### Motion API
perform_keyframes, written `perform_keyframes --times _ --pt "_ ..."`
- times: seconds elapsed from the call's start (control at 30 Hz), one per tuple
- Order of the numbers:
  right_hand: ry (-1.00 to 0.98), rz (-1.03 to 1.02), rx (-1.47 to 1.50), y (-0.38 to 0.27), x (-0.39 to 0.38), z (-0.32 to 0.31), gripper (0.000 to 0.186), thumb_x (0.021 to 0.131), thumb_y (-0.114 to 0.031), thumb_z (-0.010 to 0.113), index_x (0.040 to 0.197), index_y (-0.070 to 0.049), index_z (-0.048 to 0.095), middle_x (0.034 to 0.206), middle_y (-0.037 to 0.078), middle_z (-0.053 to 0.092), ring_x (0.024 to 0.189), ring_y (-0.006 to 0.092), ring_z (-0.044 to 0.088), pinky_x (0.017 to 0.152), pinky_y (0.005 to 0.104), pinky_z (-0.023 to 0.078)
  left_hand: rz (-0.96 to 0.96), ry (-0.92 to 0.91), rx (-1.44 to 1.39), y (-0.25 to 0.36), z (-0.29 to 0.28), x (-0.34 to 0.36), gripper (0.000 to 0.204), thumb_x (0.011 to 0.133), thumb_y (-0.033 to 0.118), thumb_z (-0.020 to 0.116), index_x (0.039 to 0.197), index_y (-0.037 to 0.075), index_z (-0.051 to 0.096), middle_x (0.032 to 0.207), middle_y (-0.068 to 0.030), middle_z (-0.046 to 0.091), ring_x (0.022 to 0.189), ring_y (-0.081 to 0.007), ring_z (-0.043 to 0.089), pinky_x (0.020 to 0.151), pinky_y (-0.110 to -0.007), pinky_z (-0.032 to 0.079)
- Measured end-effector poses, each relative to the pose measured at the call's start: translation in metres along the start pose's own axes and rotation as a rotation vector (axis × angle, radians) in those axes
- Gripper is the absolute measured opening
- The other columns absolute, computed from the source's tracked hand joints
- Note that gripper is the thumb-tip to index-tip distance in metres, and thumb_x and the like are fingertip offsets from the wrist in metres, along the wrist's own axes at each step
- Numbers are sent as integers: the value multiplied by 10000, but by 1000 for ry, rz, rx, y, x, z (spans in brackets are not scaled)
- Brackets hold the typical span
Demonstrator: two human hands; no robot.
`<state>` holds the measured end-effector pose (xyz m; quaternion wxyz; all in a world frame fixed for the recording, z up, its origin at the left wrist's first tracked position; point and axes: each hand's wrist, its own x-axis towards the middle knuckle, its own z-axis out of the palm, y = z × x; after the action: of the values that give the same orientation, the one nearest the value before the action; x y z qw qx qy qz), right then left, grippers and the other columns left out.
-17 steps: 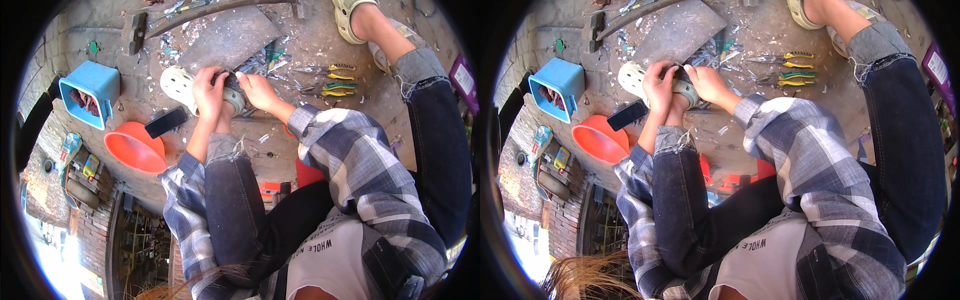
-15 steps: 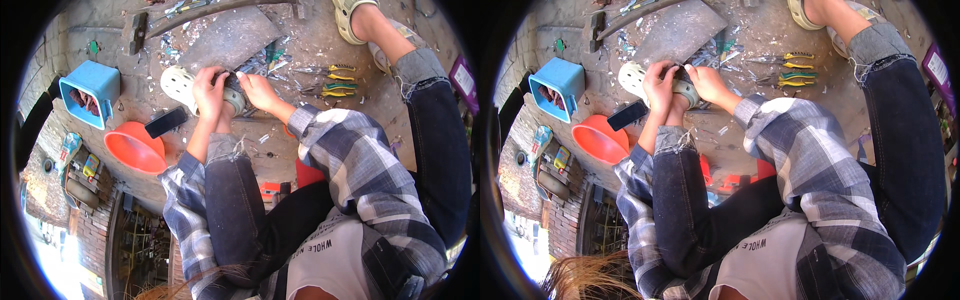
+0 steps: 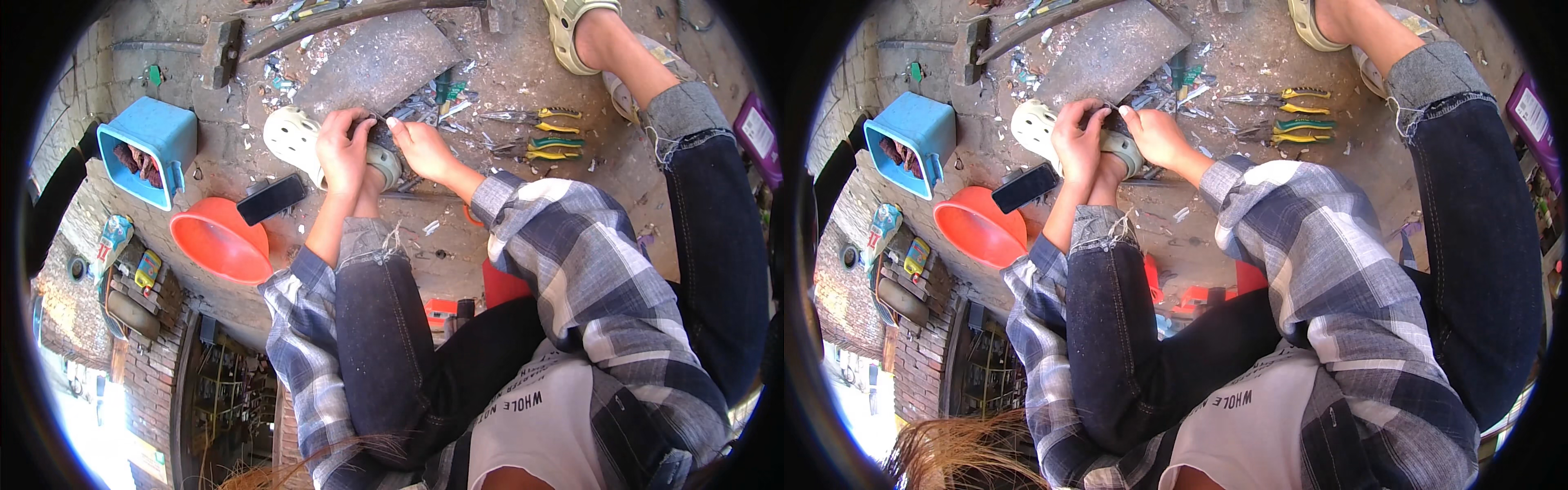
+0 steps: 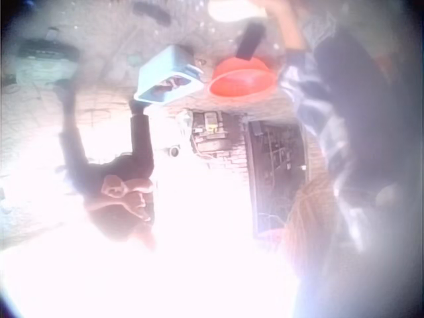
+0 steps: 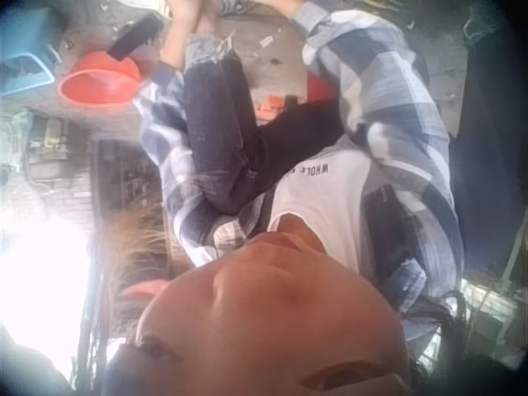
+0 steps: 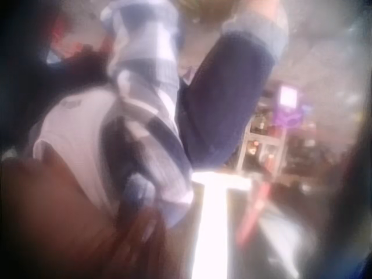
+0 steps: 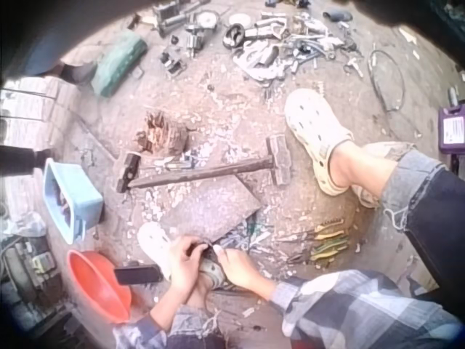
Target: The person sits on a low stool and repeatedly files a small metal piece on a metal block, then hammers it on the same block. The person handles the metal piece and tools directly with their hands.
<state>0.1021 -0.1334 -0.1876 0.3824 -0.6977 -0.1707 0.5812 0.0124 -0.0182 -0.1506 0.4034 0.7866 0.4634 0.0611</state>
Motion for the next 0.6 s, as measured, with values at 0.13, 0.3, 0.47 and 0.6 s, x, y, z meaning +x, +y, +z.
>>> perform_keyframes --times 0.13,0.3,0.47,0.6 --pt "-26 -9 -6 1 2 -3 577 994 -442 358 692 28 504 587 146 432 554 248 423 572 396 392 15 11 7 1 1 1 143 701 -8 722 825 25 661 797 -110 631 707 -255 622 647 -316 501" --pt "-77 -5 -127 3 6 -7 565 999 -409 349 685 33 510 606 205 464 565 349 435 578 430 393 6 9 1 2 2 0 134 699 -7 718 817 26 664 799 -112 637 716 -262 624 654 -324 499" --pt "-20 9 -203 -6 2 -2 563 995 -412 347 734 39 561 706 275 545 680 460 525 631 481 418 48 17 11 1 0 1 128 705 -6 710 820 27 665 805 -110 641 720 -263 623 662 -322 495" --pt "0 129 -243 -17 -1 2 562 987 -428 350 779 31 598 755 275 582 759 461 569 666 495 439 47 8 10 -2 -1 1 128 706 -8 707 821 26 664 807 -111 642 718 -262 621 662 -320 494"
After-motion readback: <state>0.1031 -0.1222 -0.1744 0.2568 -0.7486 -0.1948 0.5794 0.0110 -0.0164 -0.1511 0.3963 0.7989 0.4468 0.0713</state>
